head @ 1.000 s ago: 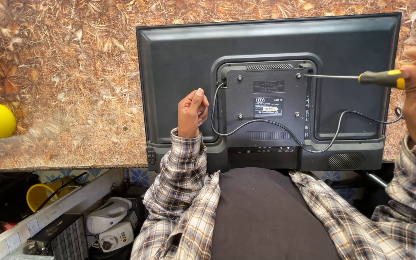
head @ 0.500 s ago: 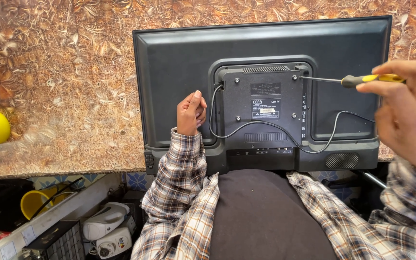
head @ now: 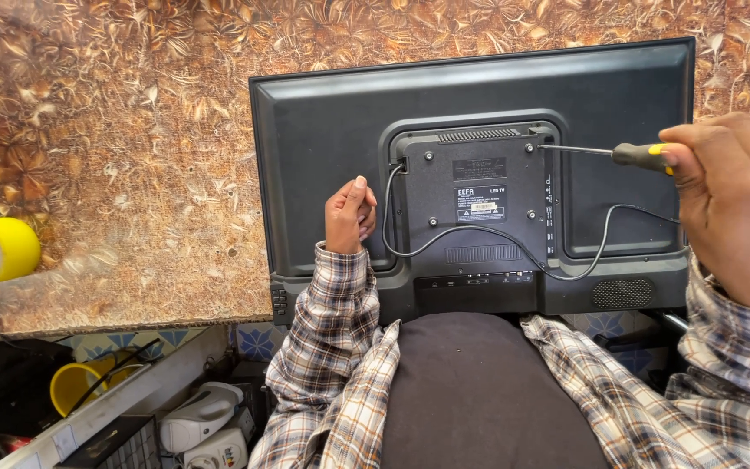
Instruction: The person sits on a stool and uses a screwdriver to remove screws from the back panel of a television set resting on their lap. They systematically unscrew multiple fasteners around the central cover and along the bottom edge of the TV's rear casing.
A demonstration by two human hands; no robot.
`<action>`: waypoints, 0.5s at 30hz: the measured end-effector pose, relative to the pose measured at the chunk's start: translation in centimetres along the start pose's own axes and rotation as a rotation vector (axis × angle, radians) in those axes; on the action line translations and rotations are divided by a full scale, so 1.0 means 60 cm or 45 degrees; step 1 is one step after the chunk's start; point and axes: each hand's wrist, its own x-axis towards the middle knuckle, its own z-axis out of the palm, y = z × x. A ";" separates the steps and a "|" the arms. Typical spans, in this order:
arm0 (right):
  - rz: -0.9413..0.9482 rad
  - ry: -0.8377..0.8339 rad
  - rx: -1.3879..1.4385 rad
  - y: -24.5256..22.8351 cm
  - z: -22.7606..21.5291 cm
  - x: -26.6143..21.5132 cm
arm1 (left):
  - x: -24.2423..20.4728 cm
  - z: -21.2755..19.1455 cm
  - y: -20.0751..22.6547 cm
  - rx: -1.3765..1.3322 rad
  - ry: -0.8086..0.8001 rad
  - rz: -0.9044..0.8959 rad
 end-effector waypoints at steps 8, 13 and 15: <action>-0.154 0.032 -0.268 -0.001 0.002 0.017 | 0.004 -0.005 -0.005 -0.026 -0.006 -0.014; -0.210 0.009 -0.138 -0.011 -0.010 0.030 | 0.003 -0.006 -0.010 -0.018 -0.020 0.005; -0.301 -0.025 -0.016 -0.013 -0.011 0.035 | 0.003 -0.007 -0.010 -0.020 -0.026 0.018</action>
